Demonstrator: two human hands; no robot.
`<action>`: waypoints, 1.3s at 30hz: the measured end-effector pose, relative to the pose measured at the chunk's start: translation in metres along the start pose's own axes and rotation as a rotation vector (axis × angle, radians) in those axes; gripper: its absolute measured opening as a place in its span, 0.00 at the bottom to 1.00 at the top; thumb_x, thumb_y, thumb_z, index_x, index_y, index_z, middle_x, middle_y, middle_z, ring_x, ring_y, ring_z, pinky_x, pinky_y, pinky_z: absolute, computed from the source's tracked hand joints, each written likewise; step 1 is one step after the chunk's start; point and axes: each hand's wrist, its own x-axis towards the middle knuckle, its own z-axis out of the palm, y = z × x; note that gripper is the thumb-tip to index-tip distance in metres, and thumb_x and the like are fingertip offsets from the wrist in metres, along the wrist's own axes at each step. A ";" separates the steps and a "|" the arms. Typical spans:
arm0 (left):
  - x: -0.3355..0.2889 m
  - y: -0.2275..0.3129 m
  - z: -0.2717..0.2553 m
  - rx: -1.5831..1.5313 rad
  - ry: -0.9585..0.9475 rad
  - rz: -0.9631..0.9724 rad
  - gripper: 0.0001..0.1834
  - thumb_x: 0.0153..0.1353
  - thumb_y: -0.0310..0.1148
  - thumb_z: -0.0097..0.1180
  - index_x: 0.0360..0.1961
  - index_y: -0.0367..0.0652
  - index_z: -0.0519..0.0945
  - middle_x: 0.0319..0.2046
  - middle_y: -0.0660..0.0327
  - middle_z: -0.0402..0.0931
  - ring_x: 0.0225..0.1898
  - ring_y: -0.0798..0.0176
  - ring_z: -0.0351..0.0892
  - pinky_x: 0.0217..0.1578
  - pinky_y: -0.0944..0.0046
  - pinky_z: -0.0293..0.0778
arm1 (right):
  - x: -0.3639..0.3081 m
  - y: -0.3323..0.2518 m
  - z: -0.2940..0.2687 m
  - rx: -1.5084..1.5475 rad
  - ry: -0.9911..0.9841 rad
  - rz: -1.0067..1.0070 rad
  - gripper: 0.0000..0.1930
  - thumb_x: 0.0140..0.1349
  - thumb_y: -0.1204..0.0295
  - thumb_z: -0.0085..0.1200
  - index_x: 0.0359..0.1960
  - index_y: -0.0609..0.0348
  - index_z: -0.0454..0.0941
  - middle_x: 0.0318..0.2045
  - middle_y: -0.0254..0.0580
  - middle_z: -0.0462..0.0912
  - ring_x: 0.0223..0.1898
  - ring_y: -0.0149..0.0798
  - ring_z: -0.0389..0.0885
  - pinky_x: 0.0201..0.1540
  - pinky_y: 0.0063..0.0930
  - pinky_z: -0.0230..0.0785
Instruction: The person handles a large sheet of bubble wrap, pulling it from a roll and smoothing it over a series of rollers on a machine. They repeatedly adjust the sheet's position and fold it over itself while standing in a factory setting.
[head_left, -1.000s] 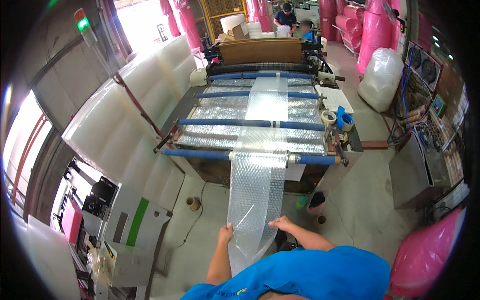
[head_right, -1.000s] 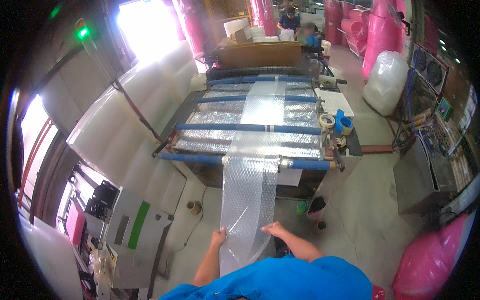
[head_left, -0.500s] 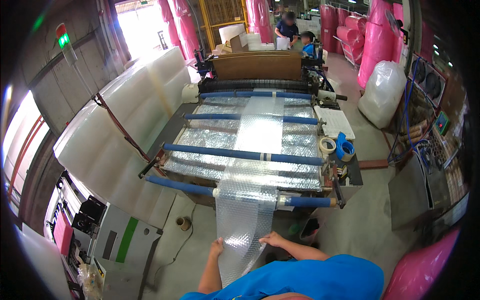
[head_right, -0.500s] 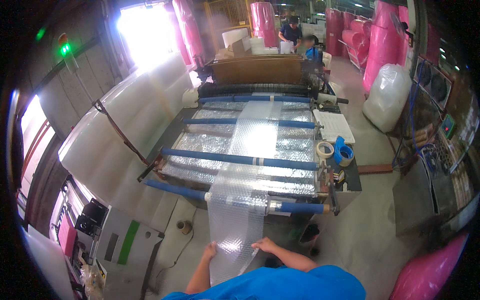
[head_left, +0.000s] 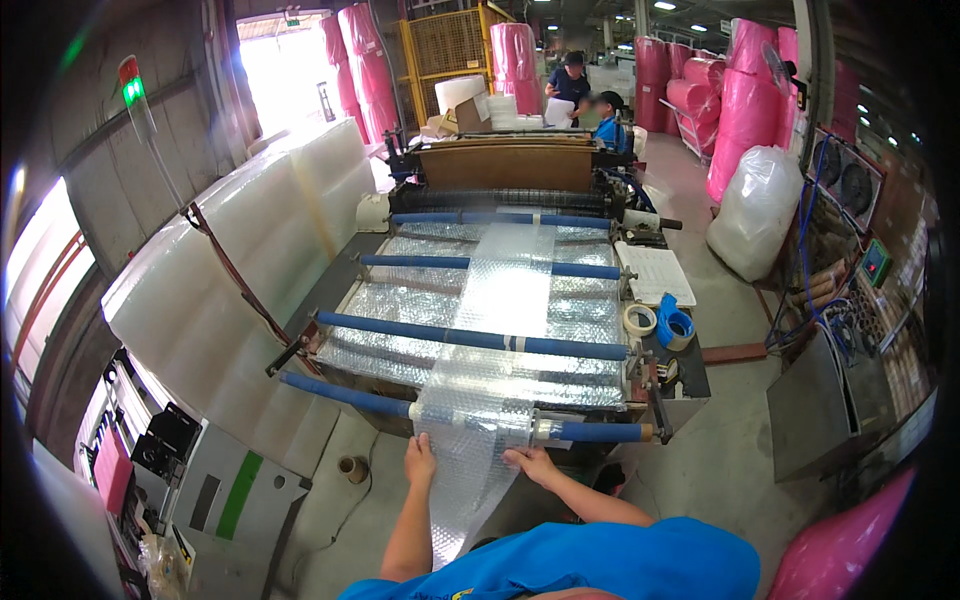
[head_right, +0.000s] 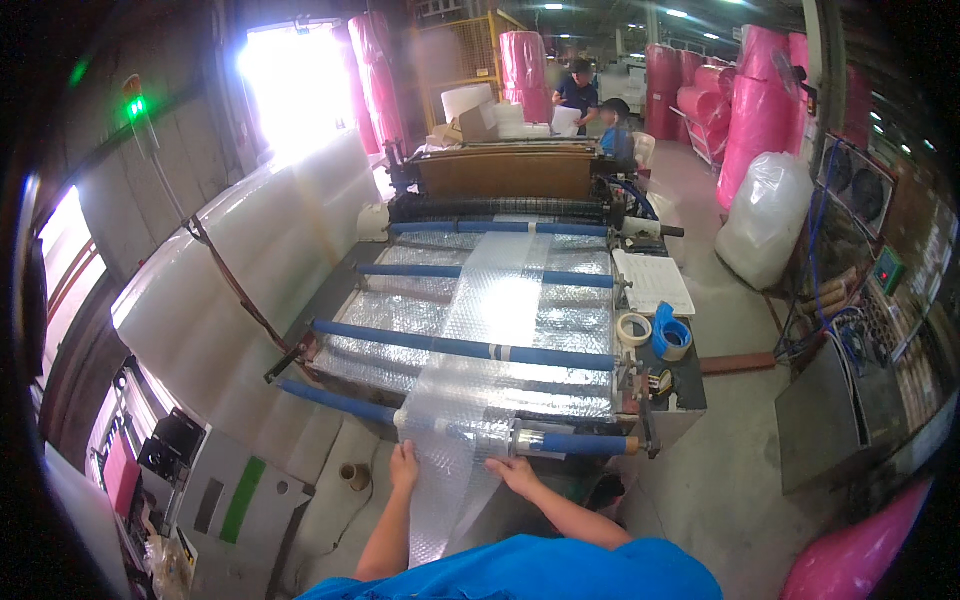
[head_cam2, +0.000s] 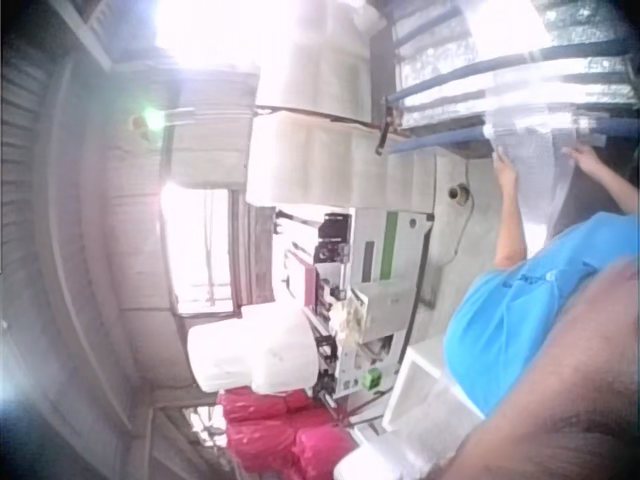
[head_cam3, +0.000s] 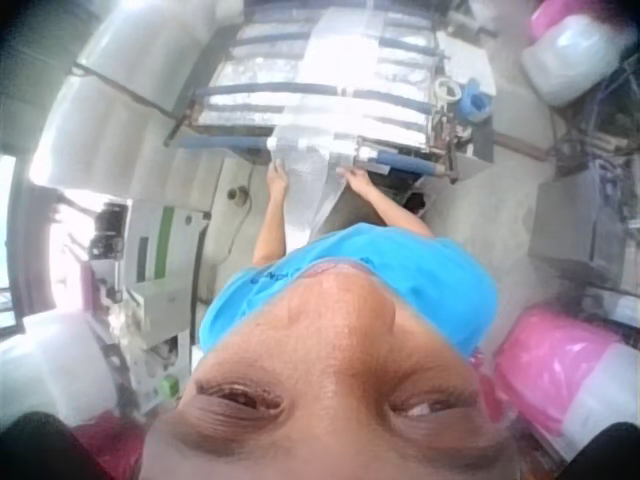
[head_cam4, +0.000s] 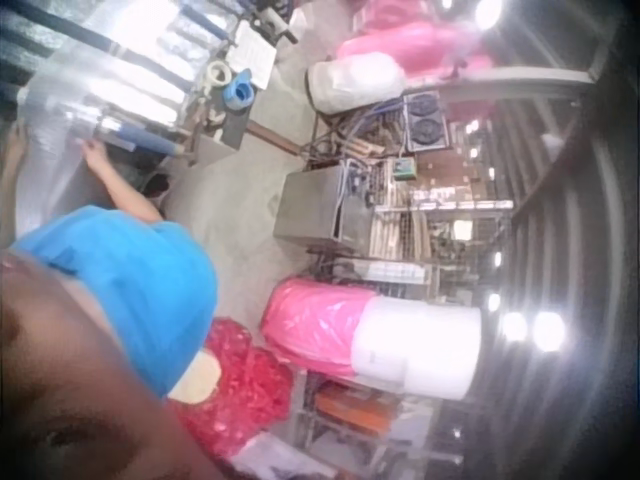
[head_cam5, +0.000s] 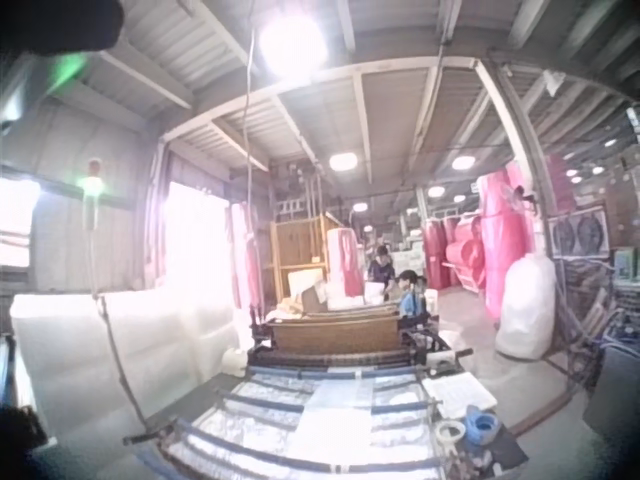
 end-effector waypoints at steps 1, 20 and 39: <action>0.002 -0.003 0.001 -0.004 0.012 -0.004 0.21 0.54 0.46 0.41 0.28 0.35 0.69 0.24 0.49 0.72 0.29 0.51 0.72 0.30 0.59 0.65 | -0.005 -0.009 0.002 -0.018 -0.009 0.043 0.16 0.52 0.60 0.49 0.33 0.62 0.75 0.28 0.33 0.77 0.24 0.25 0.71 0.29 0.17 0.65; -0.116 -0.115 -0.103 0.065 -0.446 -0.220 0.38 0.31 0.59 0.59 0.29 0.30 0.70 0.23 0.52 0.73 0.28 0.59 0.73 0.32 0.63 0.68 | -0.127 0.010 0.076 -0.194 -0.128 0.340 0.13 0.51 0.64 0.50 0.32 0.60 0.74 0.28 0.33 0.77 0.27 0.26 0.72 0.27 0.19 0.67; -0.180 -0.092 -0.196 0.010 -0.011 -0.027 0.22 0.43 0.49 0.54 0.33 0.44 0.71 0.28 0.53 0.73 0.32 0.51 0.72 0.32 0.58 0.66 | -0.254 -0.023 0.163 0.426 0.021 0.296 0.15 0.55 0.63 0.45 0.35 0.65 0.69 0.29 0.42 0.75 0.32 0.34 0.74 0.34 0.27 0.68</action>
